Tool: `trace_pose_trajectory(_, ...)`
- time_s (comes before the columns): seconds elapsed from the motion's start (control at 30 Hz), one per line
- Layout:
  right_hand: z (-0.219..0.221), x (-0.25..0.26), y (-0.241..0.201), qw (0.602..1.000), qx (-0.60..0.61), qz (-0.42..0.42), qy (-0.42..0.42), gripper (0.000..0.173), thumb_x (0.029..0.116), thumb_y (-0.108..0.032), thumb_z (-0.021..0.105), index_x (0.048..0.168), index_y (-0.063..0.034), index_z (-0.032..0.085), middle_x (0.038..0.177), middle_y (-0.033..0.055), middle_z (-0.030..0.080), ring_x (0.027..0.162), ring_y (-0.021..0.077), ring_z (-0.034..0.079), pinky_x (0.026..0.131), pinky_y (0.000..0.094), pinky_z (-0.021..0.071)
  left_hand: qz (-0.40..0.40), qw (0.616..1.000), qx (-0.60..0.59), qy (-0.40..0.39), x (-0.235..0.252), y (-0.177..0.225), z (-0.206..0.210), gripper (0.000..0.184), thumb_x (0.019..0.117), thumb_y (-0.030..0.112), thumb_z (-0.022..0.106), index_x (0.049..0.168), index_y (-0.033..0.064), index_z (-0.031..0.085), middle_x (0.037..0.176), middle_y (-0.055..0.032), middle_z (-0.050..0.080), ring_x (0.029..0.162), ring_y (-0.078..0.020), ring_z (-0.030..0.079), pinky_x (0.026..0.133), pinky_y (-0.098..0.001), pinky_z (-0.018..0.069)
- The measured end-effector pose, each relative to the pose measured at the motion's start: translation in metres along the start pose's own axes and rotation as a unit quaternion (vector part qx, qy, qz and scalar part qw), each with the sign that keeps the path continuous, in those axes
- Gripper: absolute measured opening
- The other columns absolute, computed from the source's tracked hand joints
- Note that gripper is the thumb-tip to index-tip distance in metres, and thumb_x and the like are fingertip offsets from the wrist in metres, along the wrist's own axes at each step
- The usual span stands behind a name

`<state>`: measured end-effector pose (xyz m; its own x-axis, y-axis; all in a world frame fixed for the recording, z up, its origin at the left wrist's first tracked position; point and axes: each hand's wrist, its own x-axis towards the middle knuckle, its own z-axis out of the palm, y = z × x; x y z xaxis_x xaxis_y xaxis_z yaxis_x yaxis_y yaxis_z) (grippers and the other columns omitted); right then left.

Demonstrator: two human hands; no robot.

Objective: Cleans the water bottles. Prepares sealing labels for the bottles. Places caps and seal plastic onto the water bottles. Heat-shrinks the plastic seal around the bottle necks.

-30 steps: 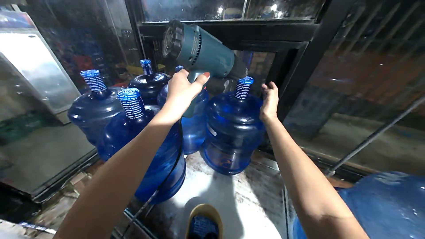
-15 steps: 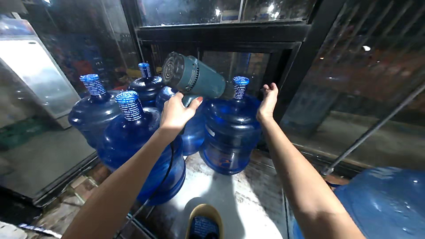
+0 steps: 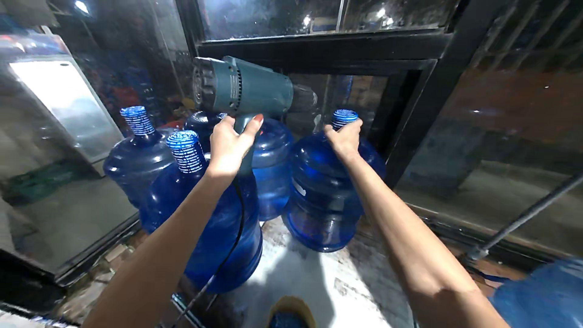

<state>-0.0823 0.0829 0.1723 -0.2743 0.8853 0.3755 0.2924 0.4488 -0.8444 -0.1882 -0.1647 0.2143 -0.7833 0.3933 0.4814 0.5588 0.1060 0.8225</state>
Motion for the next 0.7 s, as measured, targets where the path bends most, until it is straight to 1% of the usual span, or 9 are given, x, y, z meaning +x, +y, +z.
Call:
trace_pose_trajectory(0.07,-0.006,0.011,0.011,0.998,0.033,-0.035,-0.033,0.082,0.0908,-0.031,0.073,0.149,0.0077,0.029,0.133,0.0326,0.056,0.122,0.0436,0.060,0.102,0.0588,0.0469,-0.007,0.999,-0.034,-0.012,0.008,-0.005,-0.003,0.047,0.0961,0.043,0.070,0.116,0.0010,0.064,0.097,-0.0141,0.071,0.085,-0.0223,0.071,0.081,-0.0471,0.0583)
trace_pose_trajectory(0.2,-0.032,0.042,0.042,0.947,0.193,-0.104,-0.233,0.067,0.0872,-0.016,0.071,0.145,-0.0028,0.040,0.123,0.0099,0.061,0.106,0.0114,0.063,0.092,0.0310,0.0551,-0.024,0.996,-0.072,-0.057,0.016,-0.003,0.005,0.043,0.0969,0.039,0.070,0.116,0.0008,0.064,0.095,-0.0113,0.071,0.080,-0.0176,0.070,0.077,-0.0398,0.0600)
trace_pose_trajectory(0.3,-0.037,0.043,0.039,0.938,0.201,-0.095,-0.266,0.062,0.0908,-0.011,0.067,0.146,-0.0030,0.039,0.124,0.0093,0.060,0.106,0.0091,0.062,0.092,0.0279,0.0538,-0.042,0.994,-0.061,-0.085,0.015,0.001,0.012,0.049,0.0967,0.039,0.070,0.121,-0.0021,0.062,0.099,-0.0158,0.070,0.083,-0.0215,0.071,0.079,-0.0425,0.0600)
trace_pose_trajectory(0.37,-0.040,0.034,0.038,0.948,0.157,-0.113,-0.252,0.069,0.0932,-0.012,0.068,0.151,-0.0023,0.031,0.135,0.0136,0.055,0.118,0.0122,0.058,0.101,0.0298,0.0499,-0.044,0.994,-0.039,-0.095,0.009,0.002,0.011,0.050,0.0968,0.041,0.070,0.121,-0.0022,0.062,0.100,-0.0166,0.070,0.085,-0.0234,0.071,0.081,-0.0447,0.0595)
trace_pose_trajectory(0.43,-0.046,0.019,0.042,0.959,0.097,-0.144,-0.223,0.089,0.0912,-0.019,0.073,0.159,-0.0041,0.016,0.151,0.0206,0.046,0.136,0.0236,0.050,0.113,0.0415,0.0432,-0.039,0.994,-0.031,-0.096,0.002,0.004,0.008,0.045,0.0974,0.039,0.070,0.117,-0.0015,0.064,0.099,-0.0158,0.071,0.087,-0.0229,0.071,0.082,-0.0452,0.0583)
trace_pose_trajectory(0.5,-0.054,-0.007,0.050,0.966,0.070,-0.180,-0.169,0.096,0.0938,-0.022,0.069,0.163,-0.0037,0.005,0.159,0.0261,0.035,0.144,0.0362,0.042,0.115,0.0528,0.0379,-0.036,0.994,-0.035,-0.094,-0.003,0.002,0.005,0.041,0.0979,0.037,0.070,0.116,0.0001,0.064,0.098,-0.0137,0.071,0.085,-0.0205,0.071,0.081,-0.0430,0.0587)
trace_pose_trajectory(0.53,-0.055,-0.018,0.055,0.969,0.070,-0.197,-0.128,0.092,0.0957,-0.020,0.066,0.163,-0.0039,0.006,0.160,0.0265,0.034,0.144,0.0388,0.041,0.114,0.0549,0.0384,-0.039,0.994,-0.040,-0.093,-0.005,0.001,0.005,0.040,0.0979,0.036,0.070,0.116,0.0011,0.065,0.097,-0.0125,0.072,0.083,-0.0191,0.071,0.080,-0.0418,0.0590)
trace_pose_trajectory(0.6,-0.050,-0.026,0.065,0.970,0.088,-0.223,-0.043,0.082,0.0953,-0.017,0.057,0.162,-0.0032,0.012,0.158,0.0240,0.038,0.143,0.0338,0.044,0.112,0.0496,0.0419,-0.051,0.993,-0.048,-0.095,-0.005,-0.004,0.006,0.039,0.0975,0.036,0.070,0.114,0.0012,0.065,0.096,-0.0126,0.072,0.082,-0.0197,0.071,0.079,-0.0424,0.0595)
trace_pose_trajectory(0.7,-0.045,-0.026,0.068,0.970,0.130,-0.207,0.011,0.073,0.0975,-0.018,0.048,0.161,-0.0035,0.016,0.158,0.0208,0.040,0.141,0.0273,0.047,0.111,0.0447,0.0434,-0.073,0.991,-0.041,-0.105,0.002,-0.010,0.016,0.044,0.0975,0.038,0.070,0.114,-0.0017,0.064,0.097,-0.0160,0.071,0.083,-0.0235,0.070,0.080,-0.0458,0.0583)
